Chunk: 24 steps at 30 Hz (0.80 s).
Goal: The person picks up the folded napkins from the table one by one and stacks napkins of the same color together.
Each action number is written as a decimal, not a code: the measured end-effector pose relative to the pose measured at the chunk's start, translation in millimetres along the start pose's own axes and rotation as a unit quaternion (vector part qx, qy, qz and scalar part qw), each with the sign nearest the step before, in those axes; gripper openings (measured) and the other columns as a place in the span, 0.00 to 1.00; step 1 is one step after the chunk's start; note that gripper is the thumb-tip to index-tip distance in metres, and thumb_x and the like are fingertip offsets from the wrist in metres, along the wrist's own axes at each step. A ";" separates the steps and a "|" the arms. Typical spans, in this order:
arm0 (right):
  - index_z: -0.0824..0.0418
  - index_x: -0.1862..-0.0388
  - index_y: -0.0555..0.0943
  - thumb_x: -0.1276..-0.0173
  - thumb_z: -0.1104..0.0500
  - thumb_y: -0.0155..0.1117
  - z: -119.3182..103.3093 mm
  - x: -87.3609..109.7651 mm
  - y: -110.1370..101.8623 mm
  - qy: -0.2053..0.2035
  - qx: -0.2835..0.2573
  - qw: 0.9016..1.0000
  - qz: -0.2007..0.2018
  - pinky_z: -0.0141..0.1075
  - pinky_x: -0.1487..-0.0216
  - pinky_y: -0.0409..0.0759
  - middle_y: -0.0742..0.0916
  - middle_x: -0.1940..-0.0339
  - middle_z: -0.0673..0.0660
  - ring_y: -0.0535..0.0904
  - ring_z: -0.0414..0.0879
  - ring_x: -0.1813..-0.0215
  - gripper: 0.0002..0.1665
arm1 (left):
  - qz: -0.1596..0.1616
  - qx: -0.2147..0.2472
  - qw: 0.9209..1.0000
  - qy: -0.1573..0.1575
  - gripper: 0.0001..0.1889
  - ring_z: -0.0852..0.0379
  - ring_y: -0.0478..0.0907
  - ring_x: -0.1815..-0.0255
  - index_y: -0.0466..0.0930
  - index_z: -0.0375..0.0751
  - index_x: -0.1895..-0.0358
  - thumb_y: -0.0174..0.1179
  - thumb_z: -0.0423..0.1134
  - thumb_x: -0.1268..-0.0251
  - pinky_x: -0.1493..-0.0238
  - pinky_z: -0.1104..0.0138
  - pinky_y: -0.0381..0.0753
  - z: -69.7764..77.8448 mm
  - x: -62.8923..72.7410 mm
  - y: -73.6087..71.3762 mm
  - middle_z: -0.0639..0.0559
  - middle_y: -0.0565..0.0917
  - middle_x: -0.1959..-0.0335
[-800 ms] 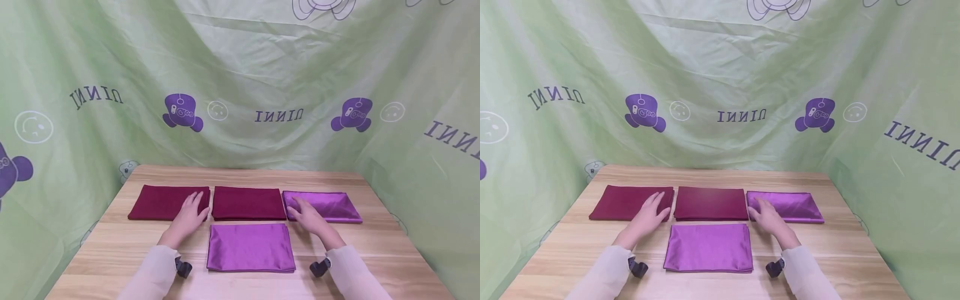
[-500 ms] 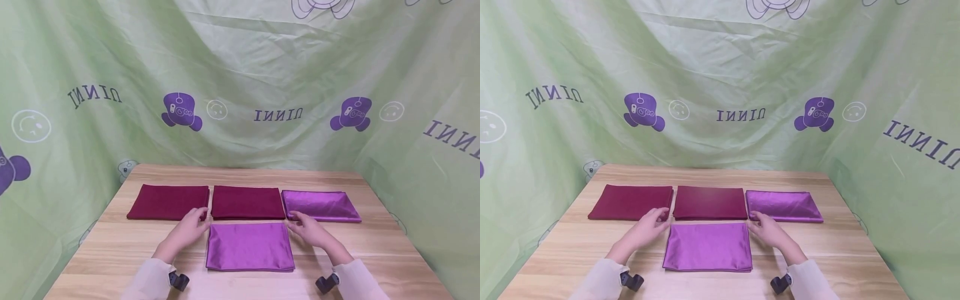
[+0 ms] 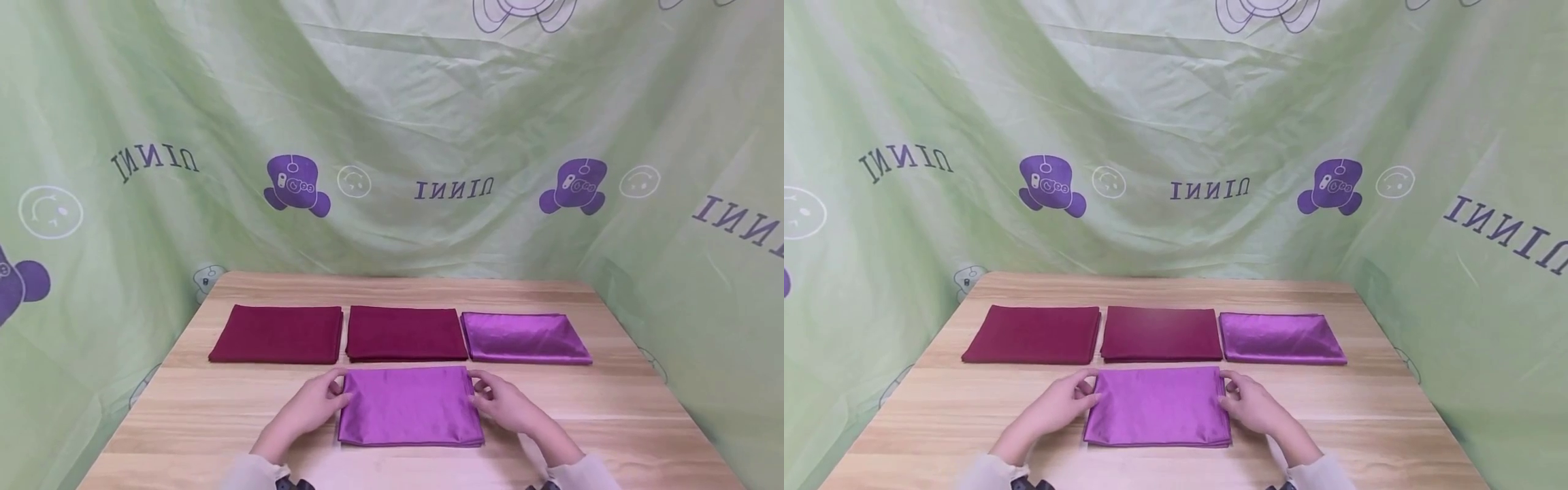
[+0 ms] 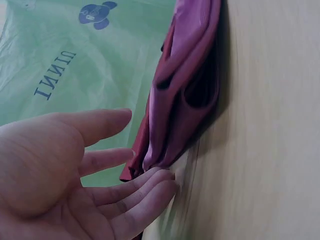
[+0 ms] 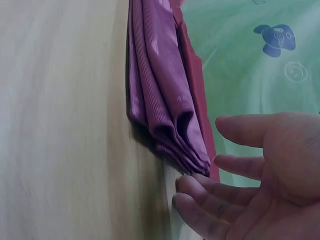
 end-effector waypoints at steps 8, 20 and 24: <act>0.71 0.36 0.72 0.43 0.64 0.72 -5.3 0.0 8.8 0.026 -0.023 0.999 0.015 0.35 0.70 0.78 0.79 0.61 0.57 0.75 0.46 0.69 0.36 | -0.001 0.063 0.998 -0.011 0.25 0.56 0.77 0.71 0.75 0.31 0.41 0.68 0.36 0.41 0.70 0.64 0.78 -2.4 2.9 9.9 0.50 0.80 0.69; 0.77 0.37 0.68 0.46 0.72 0.71 -2.9 -9.6 18.8 0.028 -0.197 0.979 -0.041 0.34 0.66 0.80 0.78 0.63 0.62 0.76 0.47 0.65 0.37 | -0.015 0.139 0.990 -0.019 0.23 0.41 0.79 0.53 0.75 0.30 0.44 0.67 0.32 0.42 0.52 0.52 0.80 -6.5 1.4 12.5 0.31 0.79 0.51; 0.73 0.39 0.73 0.49 0.72 0.72 -5.0 -10.3 19.4 0.024 -0.161 0.986 -0.025 0.30 0.71 0.74 0.76 0.66 0.59 0.71 0.47 0.66 0.35 | -0.032 0.185 0.982 -0.030 0.21 0.46 0.80 0.61 0.74 0.29 0.44 0.65 0.30 0.41 0.63 0.56 0.84 -8.0 1.9 8.9 0.36 0.79 0.57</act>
Point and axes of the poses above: each hand's wrist, its own x-axis away from the middle knuckle, its own y-axis out of the palm, z = x × y, the point moved 2 cm from there along -x, towards the middle knuckle
